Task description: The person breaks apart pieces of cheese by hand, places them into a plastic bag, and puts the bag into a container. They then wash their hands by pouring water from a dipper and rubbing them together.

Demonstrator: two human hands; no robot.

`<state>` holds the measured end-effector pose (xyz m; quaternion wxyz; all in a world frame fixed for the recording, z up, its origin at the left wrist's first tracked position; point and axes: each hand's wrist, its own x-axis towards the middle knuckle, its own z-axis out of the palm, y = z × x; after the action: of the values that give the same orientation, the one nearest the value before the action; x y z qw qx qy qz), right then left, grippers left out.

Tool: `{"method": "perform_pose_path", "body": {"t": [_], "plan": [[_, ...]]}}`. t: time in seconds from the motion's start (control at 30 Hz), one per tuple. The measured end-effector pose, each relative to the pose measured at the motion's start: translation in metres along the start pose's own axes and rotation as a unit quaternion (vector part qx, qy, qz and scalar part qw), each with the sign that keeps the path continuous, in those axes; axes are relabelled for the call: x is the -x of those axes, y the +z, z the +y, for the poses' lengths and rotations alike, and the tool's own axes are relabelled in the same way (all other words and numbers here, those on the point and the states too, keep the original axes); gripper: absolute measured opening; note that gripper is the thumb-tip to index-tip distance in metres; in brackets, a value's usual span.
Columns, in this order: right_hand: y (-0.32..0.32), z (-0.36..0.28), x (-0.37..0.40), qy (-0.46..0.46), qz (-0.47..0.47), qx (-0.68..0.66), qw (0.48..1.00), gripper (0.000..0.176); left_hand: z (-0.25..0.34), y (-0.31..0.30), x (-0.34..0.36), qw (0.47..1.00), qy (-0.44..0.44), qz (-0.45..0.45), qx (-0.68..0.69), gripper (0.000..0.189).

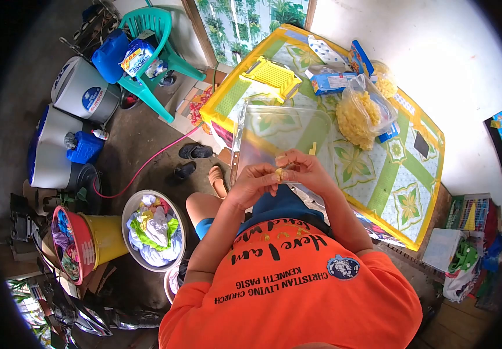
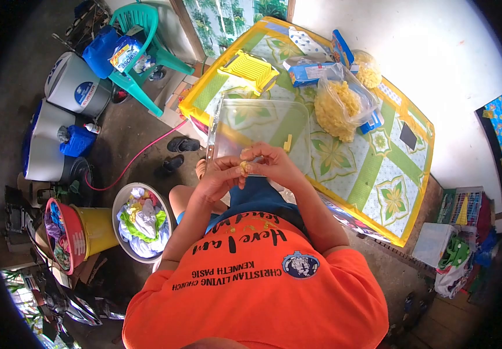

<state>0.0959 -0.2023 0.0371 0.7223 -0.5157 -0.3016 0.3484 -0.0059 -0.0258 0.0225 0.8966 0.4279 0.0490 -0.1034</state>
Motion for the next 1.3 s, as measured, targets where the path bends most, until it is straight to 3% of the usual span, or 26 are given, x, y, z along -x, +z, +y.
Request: {"method": "perform_pose_path", "body": {"t": [0.17,0.57,0.77,0.97,1.17,1.3], "plan": [[0.0,-0.001,0.0,0.002,-0.015,-0.045,0.999,0.022,0.01,0.009,0.002,0.998,-0.025,0.016,0.063,0.017],[0.0,0.004,-0.002,-0.005,-0.009,-0.054,0.998,0.019,0.005,0.005,-0.001,0.999,-0.012,0.043,0.015,0.016],[0.0,0.01,-0.002,-0.005,0.04,0.02,0.999,0.02,0.006,0.011,-0.002,0.992,0.021,0.089,-0.082,0.016],[0.006,0.0,-0.001,0.037,0.022,-0.055,0.998,0.025,0.007,0.011,-0.002,0.995,0.02,0.096,-0.005,0.015],[0.001,0.004,-0.001,-0.008,0.003,0.069,0.998,0.026,0.003,0.006,-0.002,0.995,0.031,0.068,-0.064,0.014],[0.003,0.0,-0.001,-0.005,0.006,0.027,1.0,0.024,0.008,0.012,0.0,0.998,0.016,0.056,0.012,0.014]]}}
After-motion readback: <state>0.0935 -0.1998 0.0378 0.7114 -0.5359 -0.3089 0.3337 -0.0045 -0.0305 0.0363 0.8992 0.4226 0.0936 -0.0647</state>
